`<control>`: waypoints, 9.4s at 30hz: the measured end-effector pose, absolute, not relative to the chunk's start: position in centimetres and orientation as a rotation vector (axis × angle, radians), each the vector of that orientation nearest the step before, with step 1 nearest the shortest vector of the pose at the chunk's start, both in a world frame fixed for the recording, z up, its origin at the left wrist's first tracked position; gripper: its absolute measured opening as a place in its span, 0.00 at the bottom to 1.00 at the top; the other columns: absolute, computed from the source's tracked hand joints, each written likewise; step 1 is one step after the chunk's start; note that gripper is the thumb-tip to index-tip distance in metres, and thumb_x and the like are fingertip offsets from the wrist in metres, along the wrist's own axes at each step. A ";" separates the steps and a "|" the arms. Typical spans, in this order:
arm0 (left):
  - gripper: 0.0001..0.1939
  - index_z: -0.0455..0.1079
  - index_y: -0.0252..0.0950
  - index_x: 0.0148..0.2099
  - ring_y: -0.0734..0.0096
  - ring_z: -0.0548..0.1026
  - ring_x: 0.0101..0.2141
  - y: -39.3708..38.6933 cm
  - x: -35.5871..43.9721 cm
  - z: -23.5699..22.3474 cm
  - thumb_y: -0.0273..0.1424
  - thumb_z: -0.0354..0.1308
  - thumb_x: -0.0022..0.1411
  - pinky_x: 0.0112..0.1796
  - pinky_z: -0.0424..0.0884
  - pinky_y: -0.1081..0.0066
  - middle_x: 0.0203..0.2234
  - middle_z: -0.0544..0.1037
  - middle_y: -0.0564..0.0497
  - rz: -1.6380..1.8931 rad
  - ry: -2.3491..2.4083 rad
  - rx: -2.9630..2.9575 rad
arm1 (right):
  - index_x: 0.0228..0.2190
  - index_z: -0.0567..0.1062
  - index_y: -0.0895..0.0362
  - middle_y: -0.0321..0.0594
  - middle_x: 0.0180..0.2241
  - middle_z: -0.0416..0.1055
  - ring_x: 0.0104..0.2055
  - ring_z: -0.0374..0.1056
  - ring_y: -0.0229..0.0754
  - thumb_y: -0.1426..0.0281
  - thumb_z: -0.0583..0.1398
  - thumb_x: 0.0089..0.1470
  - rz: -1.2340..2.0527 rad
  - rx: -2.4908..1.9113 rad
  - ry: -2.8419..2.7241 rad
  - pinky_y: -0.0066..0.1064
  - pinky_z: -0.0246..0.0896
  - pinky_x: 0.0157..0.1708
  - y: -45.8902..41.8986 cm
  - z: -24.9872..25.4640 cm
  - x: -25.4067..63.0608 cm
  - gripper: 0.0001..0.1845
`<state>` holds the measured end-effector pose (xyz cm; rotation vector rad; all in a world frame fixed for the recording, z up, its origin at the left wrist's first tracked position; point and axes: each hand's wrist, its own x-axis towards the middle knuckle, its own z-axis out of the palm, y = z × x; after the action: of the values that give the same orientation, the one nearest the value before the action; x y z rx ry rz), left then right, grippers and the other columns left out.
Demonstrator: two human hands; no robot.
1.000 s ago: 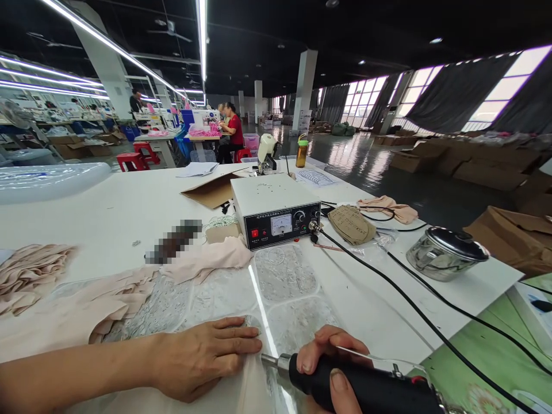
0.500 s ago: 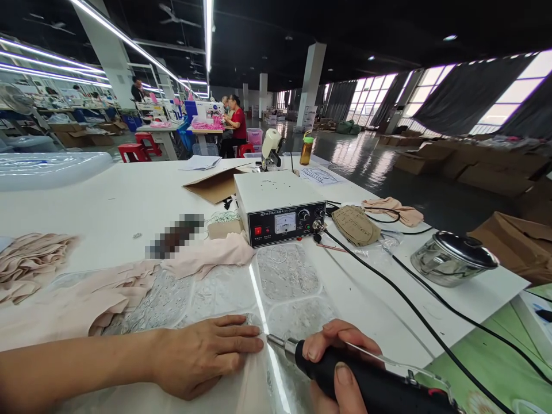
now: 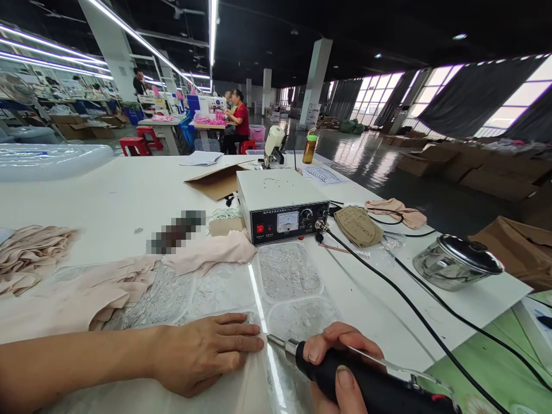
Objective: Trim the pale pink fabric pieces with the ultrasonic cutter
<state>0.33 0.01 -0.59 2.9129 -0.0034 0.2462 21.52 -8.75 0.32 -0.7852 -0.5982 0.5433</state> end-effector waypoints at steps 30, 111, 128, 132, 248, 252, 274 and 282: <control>0.11 0.63 0.34 0.45 0.59 0.61 0.62 0.0 0.4 -0.7 0.22 0.50 0.60 0.63 0.54 0.60 0.60 0.68 0.43 0.274 -0.005 2.851 | 0.29 0.70 0.54 0.33 0.26 0.66 0.21 0.65 0.35 0.69 0.60 0.48 0.540 -0.757 -0.710 0.33 0.66 0.21 -8.0 0.8 20.8 0.03; 0.24 0.64 0.35 0.60 0.52 0.64 0.60 0.0 0.9 0.8 0.24 0.50 0.61 0.60 0.61 0.53 0.57 0.69 0.41 0.158 -0.011 2.867 | 0.32 0.72 0.54 0.33 0.29 0.64 0.20 0.65 0.34 0.66 0.61 0.51 0.606 -0.709 -0.711 0.31 0.65 0.20 -9.9 0.5 21.5 0.06; 0.23 0.64 0.35 0.60 0.52 0.63 0.61 0.0 1.1 1.2 0.24 0.49 0.63 0.60 0.59 0.52 0.58 0.69 0.41 0.098 -0.022 2.922 | 0.32 0.71 0.54 0.33 0.28 0.64 0.22 0.65 0.34 0.67 0.60 0.51 0.640 -0.698 -0.715 0.30 0.65 0.21 -10.4 0.8 22.0 0.05; 0.24 0.64 0.35 0.60 0.52 0.62 0.61 0.0 1.1 1.3 0.24 0.50 0.62 0.61 0.58 0.52 0.58 0.69 0.41 0.095 -0.025 2.925 | 0.30 0.71 0.55 0.33 0.27 0.64 0.21 0.65 0.33 0.65 0.61 0.51 0.675 -0.704 -0.693 0.29 0.64 0.21 -11.2 1.2 22.0 0.06; 0.18 0.64 0.35 0.59 0.59 0.62 0.62 -0.3 0.7 2.5 0.28 0.48 0.68 0.64 0.50 0.54 0.58 0.69 0.41 0.029 -0.025 2.921 | 0.30 0.73 0.56 0.35 0.27 0.65 0.19 0.64 0.33 0.66 0.59 0.47 0.697 -0.625 -0.572 0.29 0.61 0.19 -12.4 0.0 22.2 0.07; 0.17 0.65 0.35 0.58 0.60 0.63 0.61 -0.8 0.5 2.5 0.27 0.47 0.70 0.64 0.50 0.54 0.58 0.69 0.42 0.074 -0.013 2.953 | 0.29 0.73 0.56 0.35 0.27 0.65 0.19 0.64 0.32 0.66 0.59 0.47 0.725 -0.623 -0.562 0.28 0.61 0.19 -12.4 0.0 21.8 0.07; 0.17 0.65 0.34 0.58 0.58 0.70 0.55 -4.3 -0.1 1.5 0.28 0.43 0.73 0.59 0.61 0.58 0.50 0.75 0.40 0.217 0.148 3.006 | 0.29 0.72 0.55 0.34 0.27 0.64 0.19 0.62 0.34 0.67 0.58 0.46 0.705 -0.697 -0.528 0.30 0.60 0.20 -13.5 0.3 21.6 0.06; 0.16 0.67 0.37 0.57 0.53 0.69 0.56 -5.6 0.1 1.4 0.36 0.50 0.71 0.59 0.61 0.55 0.50 0.74 0.42 0.229 0.278 2.999 | 0.29 0.73 0.55 0.34 0.27 0.65 0.19 0.63 0.34 0.67 0.59 0.45 0.718 -0.680 -0.548 0.30 0.61 0.19 -13.6 0.3 21.8 0.07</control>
<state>0.10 -5.64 1.39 2.9986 0.2777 0.2287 21.79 -13.60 0.28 -0.6799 -0.5480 0.7176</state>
